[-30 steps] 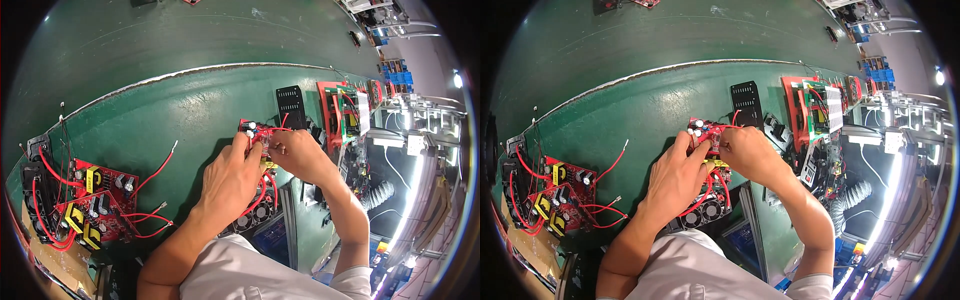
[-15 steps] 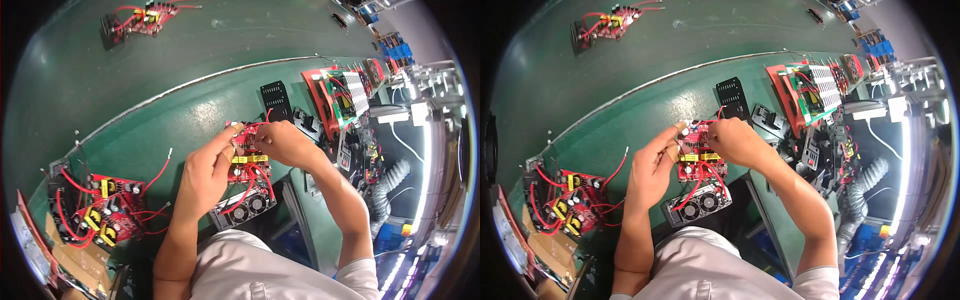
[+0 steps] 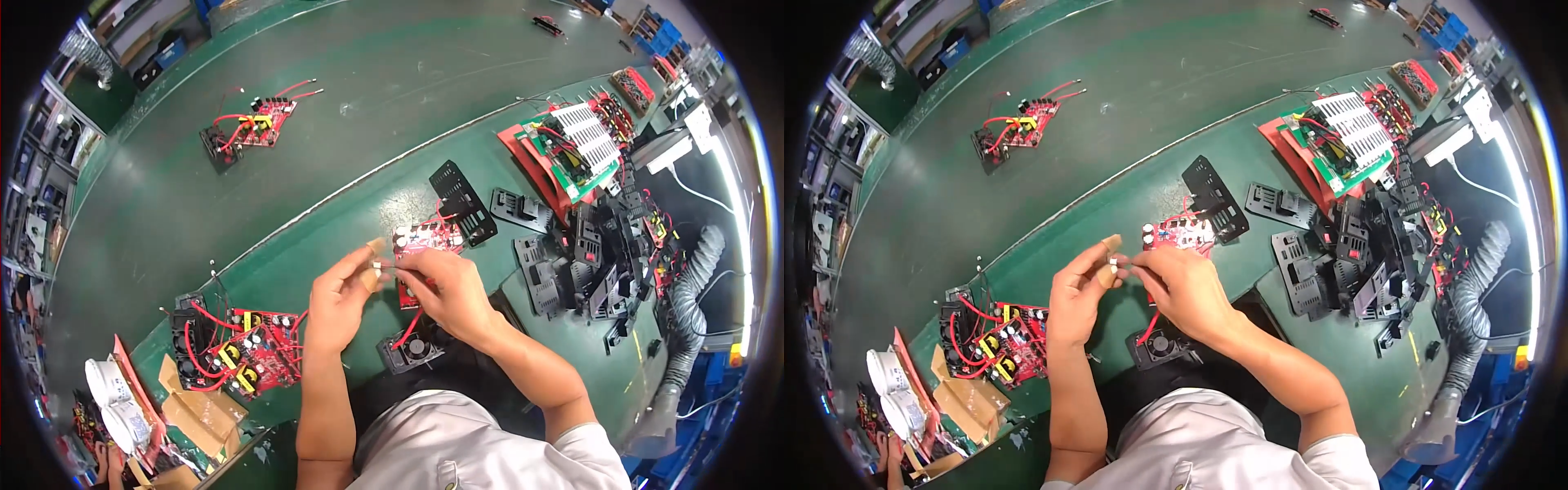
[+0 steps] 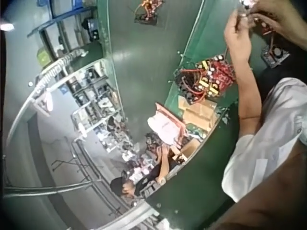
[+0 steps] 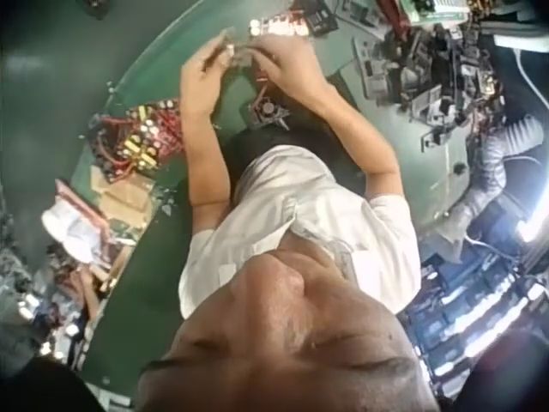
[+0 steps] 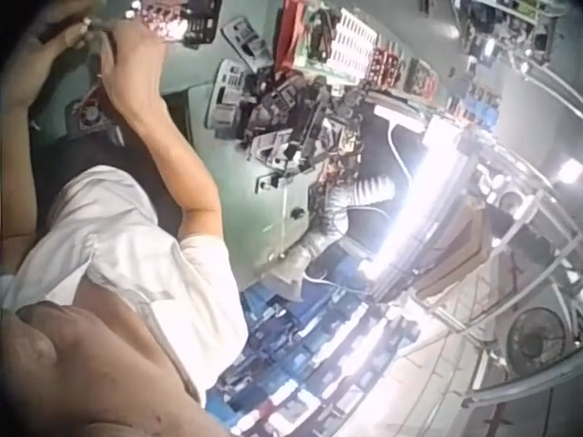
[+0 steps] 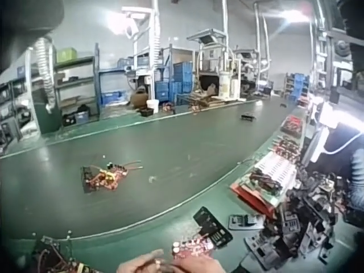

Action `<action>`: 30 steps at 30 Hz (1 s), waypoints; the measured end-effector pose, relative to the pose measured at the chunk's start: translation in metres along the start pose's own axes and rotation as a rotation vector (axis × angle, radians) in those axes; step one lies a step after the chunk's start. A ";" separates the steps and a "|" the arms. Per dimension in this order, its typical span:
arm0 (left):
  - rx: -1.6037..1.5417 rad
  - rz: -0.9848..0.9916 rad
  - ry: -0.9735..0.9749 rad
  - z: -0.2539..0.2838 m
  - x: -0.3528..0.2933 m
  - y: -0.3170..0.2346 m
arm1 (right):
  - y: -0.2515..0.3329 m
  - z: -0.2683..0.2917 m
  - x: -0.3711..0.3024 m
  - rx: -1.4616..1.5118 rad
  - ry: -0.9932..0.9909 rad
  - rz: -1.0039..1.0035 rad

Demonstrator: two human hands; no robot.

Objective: Assembling cooling fans and electronic components onto circuit boards on a factory production line.

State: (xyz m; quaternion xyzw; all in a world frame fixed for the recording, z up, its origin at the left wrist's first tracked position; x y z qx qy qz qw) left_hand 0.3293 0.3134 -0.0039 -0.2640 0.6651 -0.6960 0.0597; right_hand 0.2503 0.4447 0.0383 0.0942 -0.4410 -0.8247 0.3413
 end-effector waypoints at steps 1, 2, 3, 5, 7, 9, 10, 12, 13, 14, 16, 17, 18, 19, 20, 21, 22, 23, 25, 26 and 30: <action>-0.158 0.154 -0.037 0.003 -0.004 0.008 | 0.000 0.002 -0.003 -0.009 -0.052 0.051; -0.318 0.311 -0.076 0.003 -0.008 0.015 | 0.000 0.003 -0.003 -0.006 -0.055 0.052; -0.386 0.326 -0.075 0.004 -0.008 0.020 | 0.002 0.005 -0.004 -0.032 -0.068 0.074; -0.318 0.313 -0.053 0.004 -0.007 0.016 | 0.005 0.006 -0.007 -0.082 -0.101 0.123; -0.235 0.275 -0.045 0.004 -0.004 0.014 | 0.006 0.007 -0.006 -0.072 -0.092 0.119; -0.279 0.239 -0.064 0.001 0.000 0.014 | 0.008 0.008 -0.003 -0.004 -0.091 0.133; -0.321 0.204 -0.082 0.001 0.002 0.013 | 0.008 0.008 -0.002 -0.006 -0.089 0.133; -0.342 0.211 -0.066 -0.002 0.003 0.015 | 0.007 0.005 0.002 -0.001 -0.020 0.122; -0.332 0.225 -0.073 -0.002 0.004 0.015 | 0.010 0.006 0.004 0.016 -0.018 0.150; -0.322 0.239 -0.082 -0.002 0.004 0.016 | 0.008 0.005 0.005 0.013 -0.016 0.147; -0.344 0.240 -0.072 -0.004 0.004 0.018 | 0.001 0.004 0.009 0.014 -0.020 0.094; -0.302 0.158 -0.047 -0.005 0.005 0.014 | -0.004 0.003 0.010 0.072 -0.015 0.061; -0.259 0.076 -0.023 -0.006 0.006 0.010 | -0.004 0.002 0.012 0.068 -0.011 0.059; -0.226 0.090 -0.023 -0.004 0.007 0.015 | -0.004 0.001 0.013 0.077 0.005 0.040; -0.231 0.094 -0.026 -0.004 0.008 0.016 | -0.005 0.001 0.014 0.084 0.022 0.020; -0.231 0.182 -0.036 -0.003 0.008 0.022 | -0.006 -0.001 0.014 0.053 0.027 0.066; -0.230 0.270 -0.046 -0.002 0.007 0.028 | -0.007 0.000 0.015 0.049 0.031 0.064; -0.357 0.378 -0.060 -0.005 0.003 0.034 | -0.002 0.001 0.014 -0.018 0.030 0.146; -0.560 0.452 -0.051 -0.008 0.001 0.041 | 0.009 0.002 0.010 -0.101 0.002 0.339; -0.760 0.524 -0.036 -0.015 -0.002 0.045 | 0.008 0.003 0.011 -0.102 0.007 0.340; -0.941 0.581 -0.050 -0.028 -0.008 0.060 | 0.008 0.005 0.009 -0.149 0.005 0.416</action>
Point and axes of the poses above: each hand's wrist, its own x-axis towards the middle knuckle, its own z-axis out of the back of the hand, y = z × x, the point moved 8 cm from there along x, towards the middle knuckle, and after that the axes turned 13 degrees about -z, right-handed, at the moved point
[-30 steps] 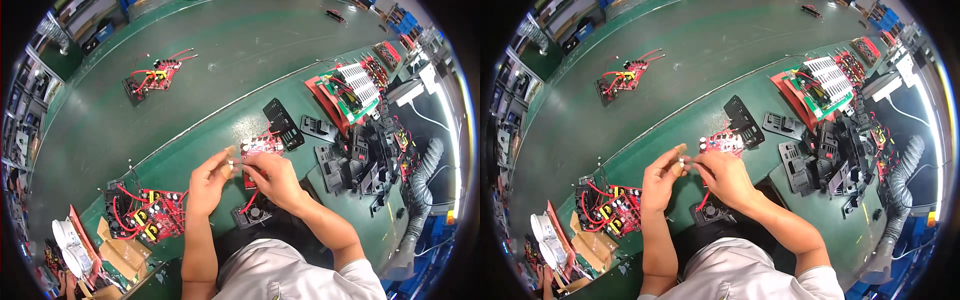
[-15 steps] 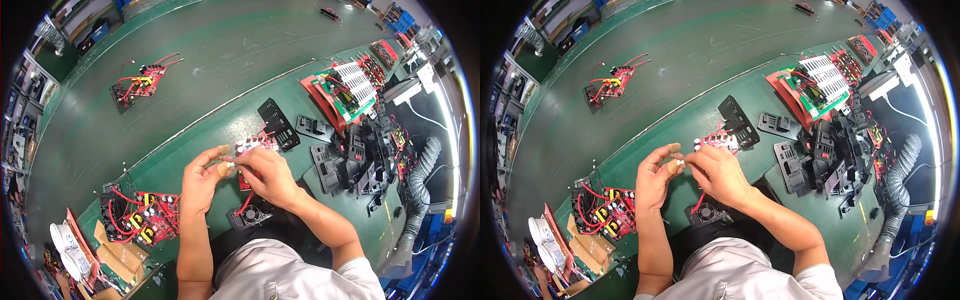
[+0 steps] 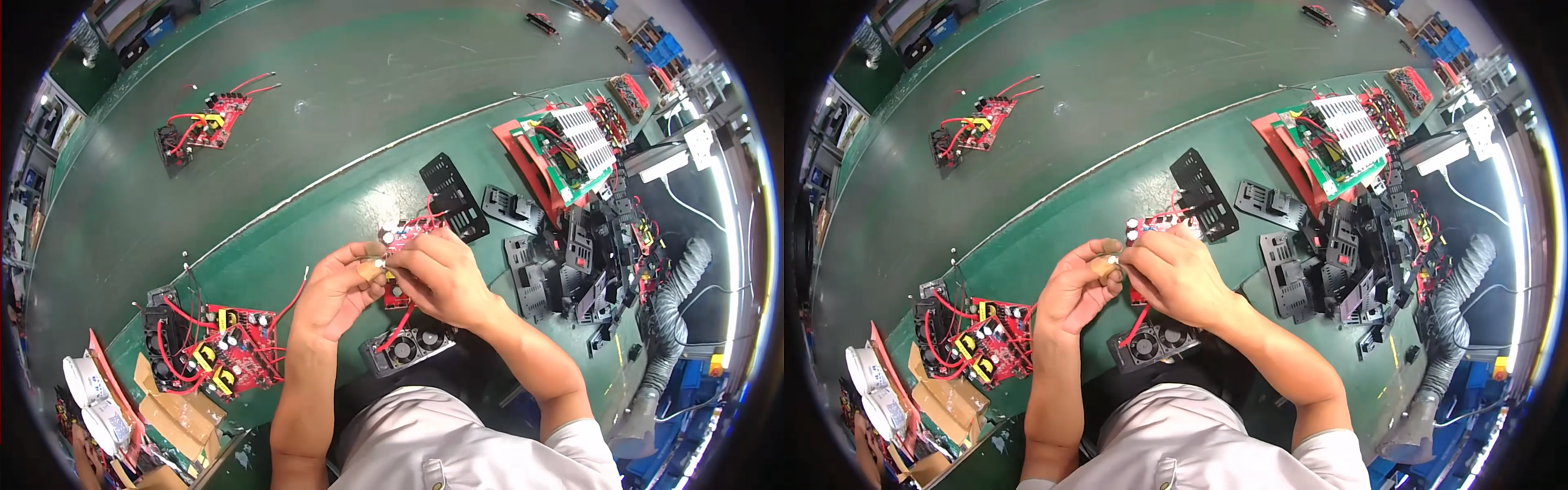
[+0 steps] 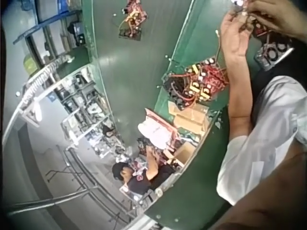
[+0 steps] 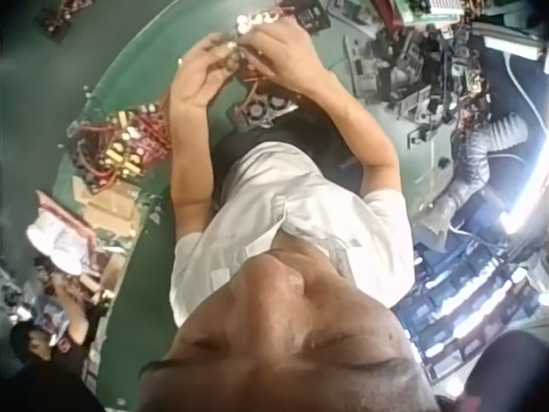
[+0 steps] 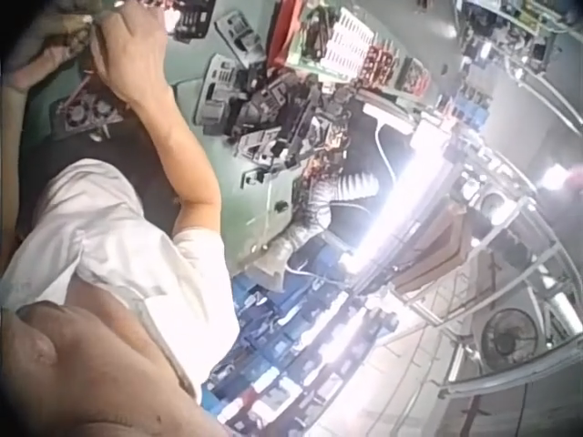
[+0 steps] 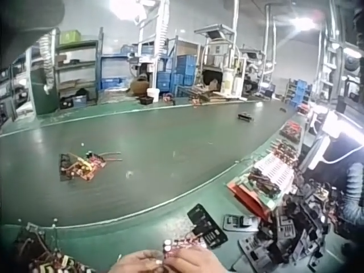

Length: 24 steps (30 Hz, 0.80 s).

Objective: Assembling cooling fans and electronic components onto circuit boards on a factory production line.

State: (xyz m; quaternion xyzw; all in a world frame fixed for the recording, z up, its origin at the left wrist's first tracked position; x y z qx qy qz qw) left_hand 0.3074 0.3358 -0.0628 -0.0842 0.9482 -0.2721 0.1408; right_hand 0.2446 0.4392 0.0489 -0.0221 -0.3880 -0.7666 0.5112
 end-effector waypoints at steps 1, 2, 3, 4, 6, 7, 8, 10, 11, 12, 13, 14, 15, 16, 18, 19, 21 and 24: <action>0.008 -0.019 -0.019 0.004 0.002 0.003 | -0.004 -0.002 0.000 -0.017 0.001 -0.026; -0.003 -0.013 -0.023 0.002 0.001 0.007 | -0.006 -0.002 -0.001 -0.031 -0.001 -0.047; 0.060 -0.071 -0.060 0.003 0.001 0.006 | -0.003 0.002 0.001 -0.064 0.002 -0.060; 0.121 -0.128 -0.097 0.004 0.001 0.007 | -0.007 0.001 0.001 -0.096 0.037 -0.080; 0.793 -0.440 -0.118 -0.005 -0.004 -0.011 | -0.021 0.005 0.003 -0.208 0.066 -0.169; 1.238 -0.646 -0.068 -0.023 -0.012 -0.022 | -0.035 0.007 0.002 -0.205 0.104 -0.304; 1.274 -0.734 -0.014 -0.029 -0.013 -0.020 | -0.048 0.008 0.001 -0.201 0.142 -0.434; 1.391 -0.663 -0.027 -0.030 -0.016 -0.013 | -0.052 0.006 0.002 -0.248 0.230 -0.539; 1.324 -0.657 0.001 -0.032 -0.015 -0.013 | -0.050 0.004 0.003 -0.313 0.287 -0.533; 1.306 -0.650 -0.011 -0.032 -0.014 -0.014 | -0.050 -0.001 0.003 -0.377 0.344 -0.526; 1.353 -0.620 0.002 -0.032 -0.012 -0.013 | -0.053 -0.004 0.003 -0.392 0.373 -0.528; 1.401 -0.591 0.017 -0.032 -0.011 -0.011 | -0.054 -0.006 0.005 -0.401 0.389 -0.528; 1.386 -0.584 0.016 -0.030 -0.011 -0.011 | -0.057 -0.008 0.006 -0.442 0.423 -0.541; 1.373 -0.579 0.007 -0.029 -0.012 -0.011 | -0.059 -0.011 0.007 -0.483 0.456 -0.553; 1.390 -0.586 0.015 -0.030 -0.012 -0.013 | -0.061 -0.016 0.009 -0.509 0.487 -0.533; 1.405 -0.611 0.026 -0.029 -0.012 -0.011 | -0.061 -0.016 0.010 -0.484 0.490 -0.549; 1.393 -0.616 0.020 -0.031 -0.013 -0.012 | -0.062 -0.017 0.010 -0.457 0.503 -0.572; 1.404 -0.635 0.014 -0.030 -0.013 -0.011 | -0.060 -0.019 0.012 -0.452 0.511 -0.572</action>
Point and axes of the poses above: each hand's wrist, its own x-axis towards the middle knuckle, its own z-axis out of the back of the hand, y = z × x, the point moved 8 cm from there along x, towards the middle knuckle, and after that the axes turned 13 degrees about -z, right-handed, at the moved point
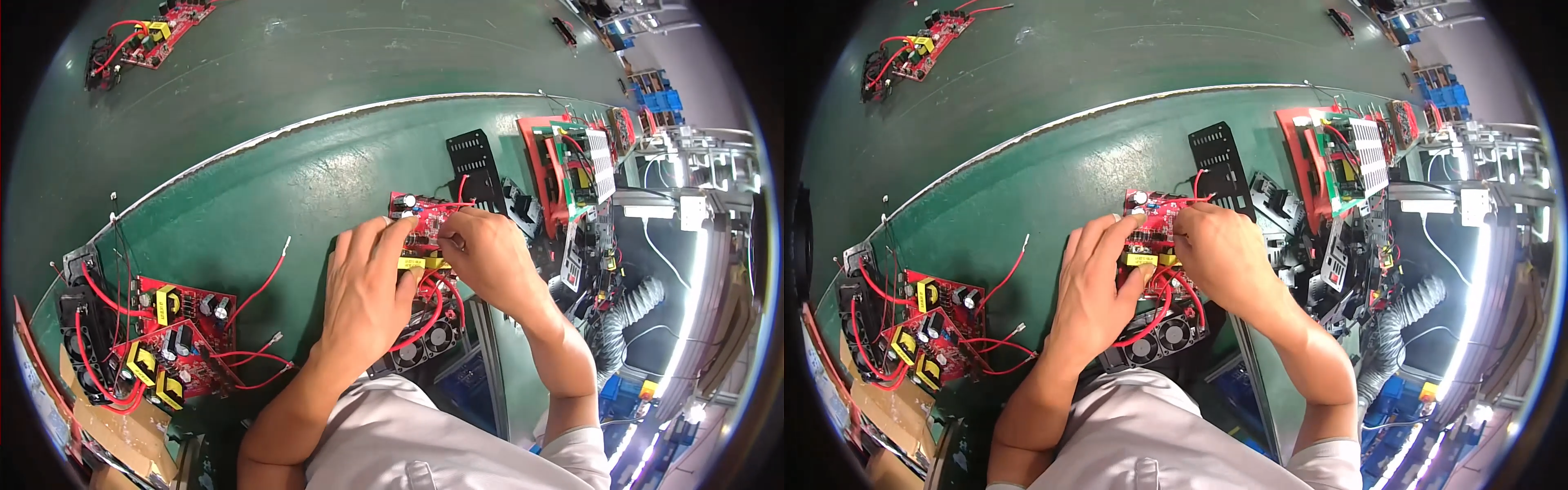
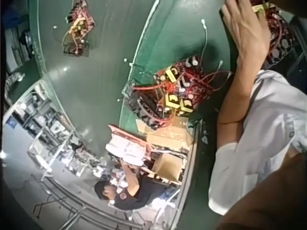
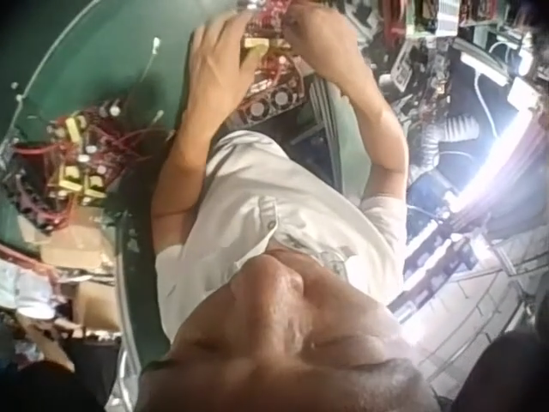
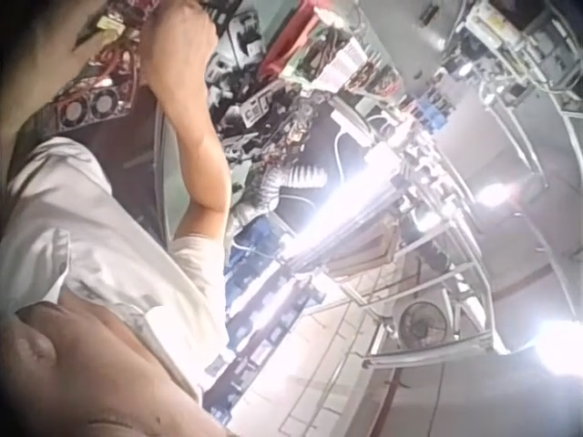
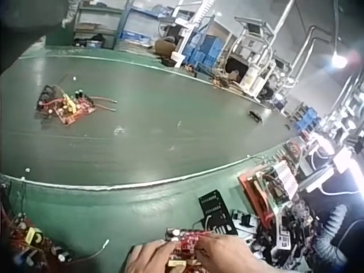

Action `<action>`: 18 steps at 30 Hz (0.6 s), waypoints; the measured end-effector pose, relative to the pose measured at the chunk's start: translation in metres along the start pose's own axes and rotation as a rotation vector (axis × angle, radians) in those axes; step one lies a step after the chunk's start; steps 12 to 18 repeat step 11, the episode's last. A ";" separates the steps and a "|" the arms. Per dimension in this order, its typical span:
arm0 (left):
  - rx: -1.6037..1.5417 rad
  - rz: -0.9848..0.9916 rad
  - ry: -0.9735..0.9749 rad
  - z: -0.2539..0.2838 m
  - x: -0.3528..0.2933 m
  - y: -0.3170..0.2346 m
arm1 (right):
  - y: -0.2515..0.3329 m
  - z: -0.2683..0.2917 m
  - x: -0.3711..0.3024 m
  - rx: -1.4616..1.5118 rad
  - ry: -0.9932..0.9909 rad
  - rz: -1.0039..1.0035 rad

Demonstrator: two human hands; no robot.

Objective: Assembling cooling fans and electronic components onto circuit boards on a factory production line.

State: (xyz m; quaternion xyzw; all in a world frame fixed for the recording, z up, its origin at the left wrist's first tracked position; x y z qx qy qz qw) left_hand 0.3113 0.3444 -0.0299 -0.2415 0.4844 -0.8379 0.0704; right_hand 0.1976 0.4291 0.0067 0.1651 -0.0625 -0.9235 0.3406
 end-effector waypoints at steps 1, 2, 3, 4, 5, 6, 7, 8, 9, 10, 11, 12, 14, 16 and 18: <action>0.002 0.001 -0.003 0.000 0.000 0.000 | 0.001 0.000 0.001 -0.005 0.004 0.003; 0.003 0.000 -0.004 0.000 0.000 0.000 | 0.002 -0.001 0.001 -0.016 0.005 0.005; -0.013 0.007 0.006 0.000 0.000 0.000 | 0.002 -0.001 0.001 -0.026 0.004 0.007; -0.016 0.009 0.005 0.000 0.000 0.000 | 0.001 -0.002 0.002 -0.029 0.006 0.007; -0.015 0.009 0.005 0.000 0.000 0.000 | 0.000 -0.004 0.003 -0.042 0.011 0.019; -0.014 0.009 0.005 -0.001 0.000 -0.001 | 0.000 -0.005 0.005 -0.054 0.014 0.031; -0.016 0.005 0.006 -0.001 0.000 -0.002 | 0.000 -0.001 0.006 -0.055 0.012 0.028; -0.014 0.006 0.008 -0.001 0.000 -0.002 | -0.001 -0.003 0.009 -0.062 0.078 -0.007; -0.006 -0.005 0.024 -0.002 0.000 -0.003 | -0.003 -0.005 0.013 -0.068 0.143 -0.043; 0.003 -0.017 0.042 -0.003 0.000 -0.004 | -0.008 -0.010 0.018 -0.062 0.185 -0.075; -0.012 -0.003 0.067 -0.004 -0.001 -0.001 | -0.008 -0.012 0.022 -0.072 0.187 -0.064; -0.012 -0.003 0.067 -0.004 -0.001 -0.001 | -0.008 -0.012 0.022 -0.072 0.187 -0.064; -0.012 -0.003 0.067 -0.004 -0.001 -0.001 | -0.008 -0.012 0.022 -0.072 0.187 -0.064; -0.012 -0.003 0.067 -0.004 -0.001 -0.001 | -0.008 -0.012 0.022 -0.072 0.187 -0.064; -0.012 -0.003 0.067 -0.004 -0.001 -0.001 | -0.008 -0.012 0.022 -0.072 0.187 -0.064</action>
Point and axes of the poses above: each hand's wrist, its own x-axis towards the middle knuckle, its own z-axis out of the back of the hand, y = z × x, the point moved 8 cm from there along x, towards the middle knuckle, and after that the axes turned 13 degrees about -z, right-handed, at the moved point
